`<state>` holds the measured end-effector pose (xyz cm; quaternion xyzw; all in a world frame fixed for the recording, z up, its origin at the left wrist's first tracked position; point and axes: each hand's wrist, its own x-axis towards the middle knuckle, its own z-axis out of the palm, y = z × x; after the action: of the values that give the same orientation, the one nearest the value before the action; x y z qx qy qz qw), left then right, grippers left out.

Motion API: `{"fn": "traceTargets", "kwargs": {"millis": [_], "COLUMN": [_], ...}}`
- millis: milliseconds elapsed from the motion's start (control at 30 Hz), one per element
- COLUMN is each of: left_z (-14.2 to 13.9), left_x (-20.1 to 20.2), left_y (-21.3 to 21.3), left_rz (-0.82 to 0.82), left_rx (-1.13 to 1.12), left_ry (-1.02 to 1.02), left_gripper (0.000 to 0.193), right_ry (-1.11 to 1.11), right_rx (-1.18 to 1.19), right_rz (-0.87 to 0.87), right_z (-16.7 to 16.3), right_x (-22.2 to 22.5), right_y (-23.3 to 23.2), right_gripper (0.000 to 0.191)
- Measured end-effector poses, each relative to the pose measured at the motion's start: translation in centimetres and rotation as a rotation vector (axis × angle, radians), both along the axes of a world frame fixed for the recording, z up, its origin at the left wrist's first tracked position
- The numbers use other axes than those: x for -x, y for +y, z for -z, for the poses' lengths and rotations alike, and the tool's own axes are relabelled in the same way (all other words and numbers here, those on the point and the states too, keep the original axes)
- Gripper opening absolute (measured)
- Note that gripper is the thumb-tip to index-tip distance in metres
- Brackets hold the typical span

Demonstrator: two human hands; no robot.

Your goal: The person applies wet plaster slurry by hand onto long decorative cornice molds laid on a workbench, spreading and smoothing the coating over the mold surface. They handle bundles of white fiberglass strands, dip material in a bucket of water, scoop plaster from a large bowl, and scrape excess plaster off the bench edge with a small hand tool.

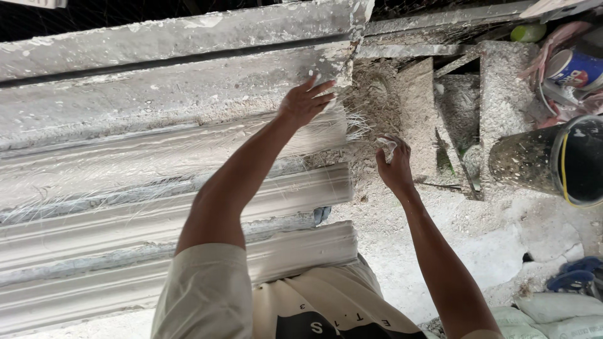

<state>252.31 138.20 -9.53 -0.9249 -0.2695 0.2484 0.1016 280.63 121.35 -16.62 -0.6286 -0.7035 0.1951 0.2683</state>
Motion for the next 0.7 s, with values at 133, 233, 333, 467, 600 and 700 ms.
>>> {"fn": "traceTargets", "kwargs": {"millis": [133, 233, 333, 467, 600, 700], "left_z": [-1.0, -1.5, -1.4, -1.9, -3.3, -3.9], "left_x": [-3.9, -6.6, -8.6, -8.5, -5.4, -1.5], "left_y": [0.2, -0.9, -3.2, -5.4, -6.6, -7.8], "left_rz": [0.094, 0.013, 0.012, -0.026, -0.189, -0.246], "left_rx": [-0.147, -0.134, -0.065, 0.010, 0.157, 0.145], "left_ry": [0.093, -0.178, -0.490, -0.919, -1.018, -1.188], "left_gripper": [0.097, 0.099, 0.078, 0.040, 0.025, 0.044], "right_ry": [-0.014, 0.013, 0.038, 0.033, 0.289, 0.216], "right_rx": [0.005, -0.004, -0.101, -0.242, -0.004, -0.384], "right_rz": [0.001, -0.009, -0.001, -0.028, 0.055, -0.147], "right_z": [-0.5, -0.8, -1.9, -4.4, -6.6, -7.3], "right_x": [-0.4, 0.0, 0.8, 1.9, 3.1, 4.6], "right_y": [0.8, 1.7, 2.5, 4.1, 5.8, 7.0], "right_gripper": [0.039, 0.041, 0.045, 0.034, 0.028, 0.024]}}
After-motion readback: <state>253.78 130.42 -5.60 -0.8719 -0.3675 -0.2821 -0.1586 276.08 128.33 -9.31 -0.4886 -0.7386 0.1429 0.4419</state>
